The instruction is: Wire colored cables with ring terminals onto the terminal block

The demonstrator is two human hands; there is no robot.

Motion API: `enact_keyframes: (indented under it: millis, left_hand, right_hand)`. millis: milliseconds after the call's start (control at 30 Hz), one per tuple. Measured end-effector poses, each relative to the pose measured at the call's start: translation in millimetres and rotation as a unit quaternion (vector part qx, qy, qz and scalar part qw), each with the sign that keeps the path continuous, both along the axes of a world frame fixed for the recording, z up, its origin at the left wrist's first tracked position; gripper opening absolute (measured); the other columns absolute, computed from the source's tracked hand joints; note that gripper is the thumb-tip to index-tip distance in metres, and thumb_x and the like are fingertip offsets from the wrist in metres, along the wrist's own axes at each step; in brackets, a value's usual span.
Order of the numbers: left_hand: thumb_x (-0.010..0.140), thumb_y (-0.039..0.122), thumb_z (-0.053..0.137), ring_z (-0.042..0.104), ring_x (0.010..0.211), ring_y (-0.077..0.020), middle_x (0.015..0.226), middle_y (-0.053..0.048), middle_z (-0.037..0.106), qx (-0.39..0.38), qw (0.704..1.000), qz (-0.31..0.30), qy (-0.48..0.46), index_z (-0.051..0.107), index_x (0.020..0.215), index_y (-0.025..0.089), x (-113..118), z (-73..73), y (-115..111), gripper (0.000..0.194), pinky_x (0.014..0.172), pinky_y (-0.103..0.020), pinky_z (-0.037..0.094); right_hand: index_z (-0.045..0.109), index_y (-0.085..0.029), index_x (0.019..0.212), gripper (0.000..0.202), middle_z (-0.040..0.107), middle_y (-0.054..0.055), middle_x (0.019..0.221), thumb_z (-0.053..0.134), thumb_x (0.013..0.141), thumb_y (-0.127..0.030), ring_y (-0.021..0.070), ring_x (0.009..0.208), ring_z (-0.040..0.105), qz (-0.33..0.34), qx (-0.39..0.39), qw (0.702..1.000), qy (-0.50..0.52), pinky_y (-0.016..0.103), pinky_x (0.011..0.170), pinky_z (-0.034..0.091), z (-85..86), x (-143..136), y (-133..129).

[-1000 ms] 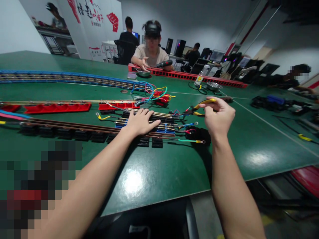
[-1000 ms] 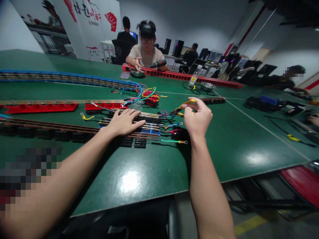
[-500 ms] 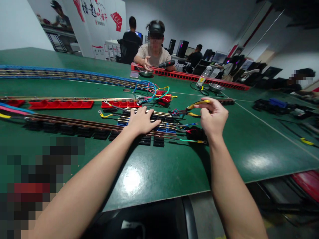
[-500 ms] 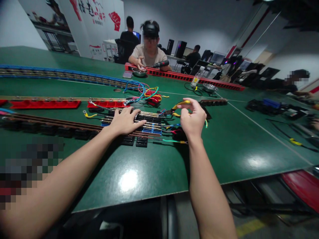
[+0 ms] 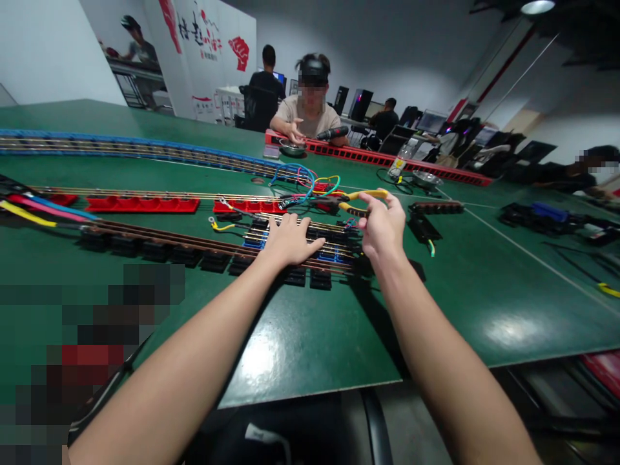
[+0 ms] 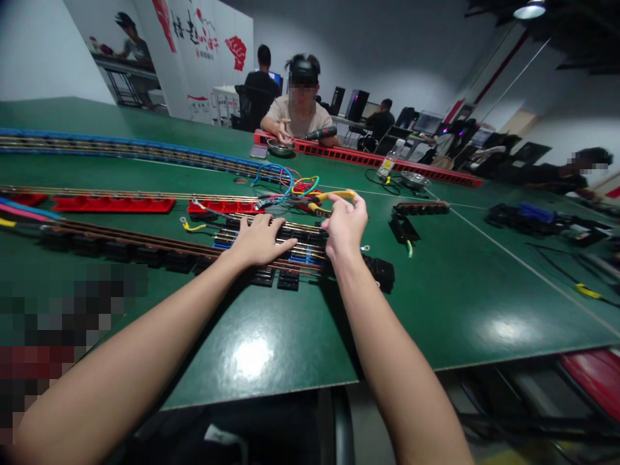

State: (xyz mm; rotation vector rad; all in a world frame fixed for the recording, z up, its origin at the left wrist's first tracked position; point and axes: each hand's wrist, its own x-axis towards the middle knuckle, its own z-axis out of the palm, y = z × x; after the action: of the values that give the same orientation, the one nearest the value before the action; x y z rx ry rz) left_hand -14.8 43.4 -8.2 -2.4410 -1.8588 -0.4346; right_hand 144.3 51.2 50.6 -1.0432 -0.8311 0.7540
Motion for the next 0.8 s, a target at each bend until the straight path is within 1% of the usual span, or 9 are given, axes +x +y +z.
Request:
enact_keyframes:
  millis: [100, 167, 233, 333, 433, 533, 633, 800]
  left_hand:
    - [0.09, 0.067, 0.033, 0.044, 0.126, -0.0358, 0.131, -0.019, 0.053, 0.008, 1.0, -0.003, -0.005, 0.053, 0.132, 0.018, -1, 1.6, -2, 0.068, 0.106, -0.062, 0.026]
    - [0.091, 0.063, 0.035, 0.046, 0.124, -0.0348, 0.129, -0.018, 0.055, 0.014, 1.0, -0.004, -0.013, 0.055, 0.129, 0.017, -2, 2.5, -4, 0.063, 0.105, -0.061, 0.027]
    - [0.092, 0.06, 0.036, 0.047, 0.123, -0.0335, 0.127, -0.017, 0.057, 0.017, 1.0, -0.004, -0.021, 0.056, 0.126, 0.016, -3, 2.9, -6, 0.059, 0.105, -0.059, 0.028]
    - [0.092, 0.057, 0.037, 0.046, 0.123, -0.0327, 0.127, -0.016, 0.057, 0.017, 0.999, -0.006, -0.029, 0.056, 0.124, 0.015, -3, 2.9, -7, 0.056, 0.106, -0.057, 0.029]
    - [0.093, 0.056, 0.037, 0.046, 0.124, -0.033, 0.127, -0.017, 0.056, 0.015, 0.999, -0.005, -0.029, 0.056, 0.123, 0.014, -2, 2.3, -7, 0.056, 0.106, -0.058, 0.029]
    - [0.093, 0.057, 0.036, 0.046, 0.123, -0.0332, 0.127, -0.017, 0.056, 0.015, 1.0, -0.002, -0.022, 0.056, 0.123, 0.014, -2, 1.7, -7, 0.056, 0.106, -0.058, 0.029]
    - [0.093, 0.056, 0.036, 0.046, 0.122, -0.0328, 0.127, -0.017, 0.056, 0.014, 1.0, -0.003, -0.018, 0.056, 0.123, 0.014, -1, 1.8, -7, 0.056, 0.105, -0.058, 0.029]
    - [0.093, 0.056, 0.037, 0.047, 0.122, -0.0324, 0.126, -0.017, 0.057, 0.016, 1.0, -0.001, -0.013, 0.056, 0.122, 0.015, 0, 2.5, -7, 0.054, 0.106, -0.058, 0.029]
  right_hand:
    - [0.043, -0.023, 0.095, 0.024, 0.06, -0.011, 0.07, 0.053, 0.078, -0.009, 0.0006, 0.029, 0.037, -0.033, -0.043, 0.996, 0.071, 0.012, 0.027, 0.024, 6.1, -19, 19]
    - [0.041, -0.024, 0.092, 0.022, 0.054, -0.013, 0.062, 0.053, 0.081, -0.009, 0.0015, 0.029, 0.039, -0.058, -0.069, 0.989, 0.114, 0.012, 0.028, 0.025, 5.4, -27, 28]
    - [0.039, -0.023, 0.087, 0.019, 0.049, -0.014, 0.055, 0.051, 0.082, -0.008, 0.0017, 0.028, 0.038, -0.069, -0.09, 0.983, 0.145, 0.011, 0.028, 0.025, 0.5, -31, 34]
    - [0.038, -0.021, 0.078, 0.018, 0.044, -0.014, 0.048, 0.048, 0.082, -0.007, 0.0016, 0.029, 0.037, -0.052, -0.11, 0.979, 0.163, 0.009, 0.03, 0.024, -10.8, -33, 38]
    - [0.039, -0.02, 0.071, 0.019, 0.043, -0.012, 0.045, 0.049, 0.079, -0.006, 0.0016, 0.031, 0.037, -0.025, -0.128, 0.976, 0.177, 0.008, 0.03, 0.025, -20.8, -33, 42]
    - [0.04, -0.019, 0.067, 0.019, 0.043, -0.01, 0.044, 0.049, 0.076, -0.005, 0.0015, 0.032, 0.037, -0.008, -0.147, 0.97, 0.193, 0.008, 0.031, 0.026, -25.8, -32, 46]
    - [0.042, -0.018, 0.065, 0.018, 0.042, -0.01, 0.043, 0.047, 0.073, -0.003, 0.0012, 0.031, 0.032, -0.008, -0.15, 0.967, 0.204, 0.009, 0.029, 0.023, -25.5, -29, 44]
    - [0.044, -0.019, 0.069, 0.015, 0.043, -0.011, 0.046, 0.047, 0.076, -0.005, 0.0007, 0.03, 0.029, -0.026, -0.113, 0.971, 0.208, 0.009, 0.028, 0.02, -18.5, -25, 34]
